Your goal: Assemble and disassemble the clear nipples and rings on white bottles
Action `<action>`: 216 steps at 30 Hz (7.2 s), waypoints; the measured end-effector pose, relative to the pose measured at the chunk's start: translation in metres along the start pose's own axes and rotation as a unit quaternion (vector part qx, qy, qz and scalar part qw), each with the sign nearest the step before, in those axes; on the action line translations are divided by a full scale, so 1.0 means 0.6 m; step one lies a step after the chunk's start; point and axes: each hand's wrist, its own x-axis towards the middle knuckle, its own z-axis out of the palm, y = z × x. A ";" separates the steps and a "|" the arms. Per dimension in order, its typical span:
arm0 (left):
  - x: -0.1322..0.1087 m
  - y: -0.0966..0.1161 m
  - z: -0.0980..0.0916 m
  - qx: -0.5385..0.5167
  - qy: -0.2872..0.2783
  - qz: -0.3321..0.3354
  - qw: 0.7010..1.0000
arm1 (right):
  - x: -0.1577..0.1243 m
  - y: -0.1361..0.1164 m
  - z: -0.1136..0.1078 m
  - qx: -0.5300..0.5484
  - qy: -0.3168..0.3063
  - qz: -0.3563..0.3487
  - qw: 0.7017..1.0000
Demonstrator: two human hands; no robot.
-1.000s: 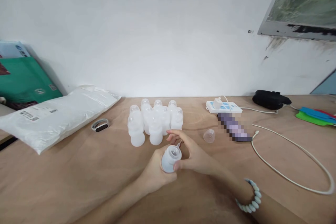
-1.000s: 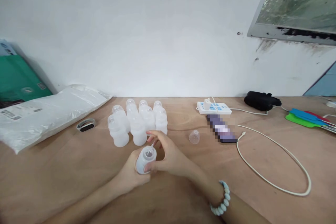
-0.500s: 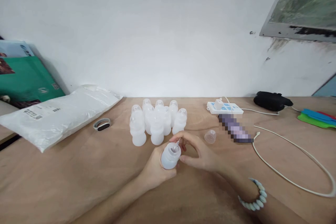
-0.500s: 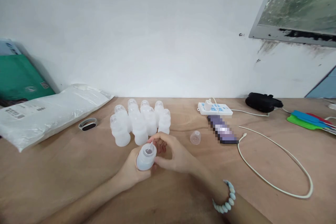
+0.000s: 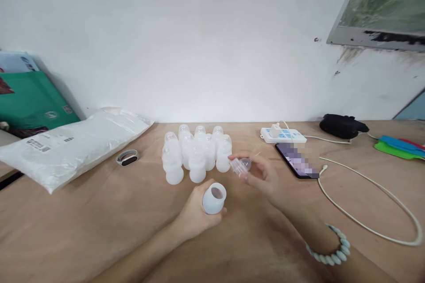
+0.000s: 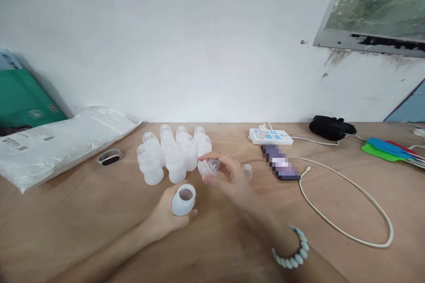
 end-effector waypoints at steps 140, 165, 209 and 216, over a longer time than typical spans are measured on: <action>-0.028 -0.039 -0.092 0.271 -0.061 -0.035 0.960 | 0.035 0.073 -0.126 -0.488 -0.003 0.137 0.862; -0.037 -0.032 -0.093 0.306 -0.056 -0.048 0.949 | 0.007 0.220 -0.335 -0.530 0.154 0.202 0.809; -0.037 -0.019 -0.093 0.308 -0.019 0.002 0.951 | 0.022 0.110 -0.114 -0.467 0.063 -0.130 0.872; -0.036 -0.033 -0.094 0.303 -0.050 -0.024 0.951 | 0.046 0.072 -0.058 -0.507 -0.061 -0.212 0.833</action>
